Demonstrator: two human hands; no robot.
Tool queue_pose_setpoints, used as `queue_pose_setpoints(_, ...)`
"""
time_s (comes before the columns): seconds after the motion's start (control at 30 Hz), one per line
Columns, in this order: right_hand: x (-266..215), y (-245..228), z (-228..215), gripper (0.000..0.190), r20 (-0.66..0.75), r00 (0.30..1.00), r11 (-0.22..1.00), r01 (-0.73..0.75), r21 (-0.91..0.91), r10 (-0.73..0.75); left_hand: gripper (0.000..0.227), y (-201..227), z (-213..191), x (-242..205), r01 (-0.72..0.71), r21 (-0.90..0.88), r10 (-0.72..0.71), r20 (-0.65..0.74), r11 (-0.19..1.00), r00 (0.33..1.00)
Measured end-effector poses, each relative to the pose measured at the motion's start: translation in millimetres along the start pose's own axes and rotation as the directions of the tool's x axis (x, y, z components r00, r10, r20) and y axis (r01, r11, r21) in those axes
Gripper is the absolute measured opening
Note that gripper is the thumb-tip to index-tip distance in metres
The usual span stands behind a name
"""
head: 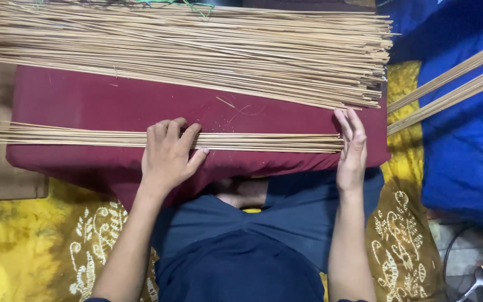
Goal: Sorting and bundling thin wooden sticks by picking them from a pile and aligning them together on a raised surface.
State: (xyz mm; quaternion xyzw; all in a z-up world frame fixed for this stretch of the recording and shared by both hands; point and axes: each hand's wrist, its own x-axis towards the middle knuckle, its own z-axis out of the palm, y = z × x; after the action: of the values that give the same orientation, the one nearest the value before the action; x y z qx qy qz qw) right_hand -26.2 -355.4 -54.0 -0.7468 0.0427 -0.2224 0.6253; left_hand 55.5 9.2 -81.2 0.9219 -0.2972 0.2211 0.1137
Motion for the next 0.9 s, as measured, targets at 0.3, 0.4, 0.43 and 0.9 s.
queue_pose_setpoints(0.3, -2, 9, -11, 0.082, 0.109, 0.993, 0.998, 0.048, -0.034, -0.044, 0.048, 10, 5, 1, -0.035, 0.079, 0.034, 0.016, 0.996, 0.999)
queue_pose_setpoints(0.4, -3, 7, -13, 0.083, 0.124, 0.992, 0.999, 0.041, -0.021, -0.038, 0.052, 19, 5, 1, 0.006, 0.089, -0.007, 0.009, 0.996, 1.0)
queue_pose_setpoints(0.43, -2, 7, -12, 0.083, 0.123, 0.992, 0.999, 0.043, -0.02, -0.04, 0.052, 23, 0, 3, 0.005, 0.091, -0.006, 0.008, 0.996, 1.0)
queue_pose_setpoints(0.9, -4, -18, -8, 0.042, 0.331, 0.943, 0.797, 0.17, -0.58, 0.04, 0.056, 30, -6, 4, 0.073, 0.015, -0.075, 0.139, 0.997, 0.987)
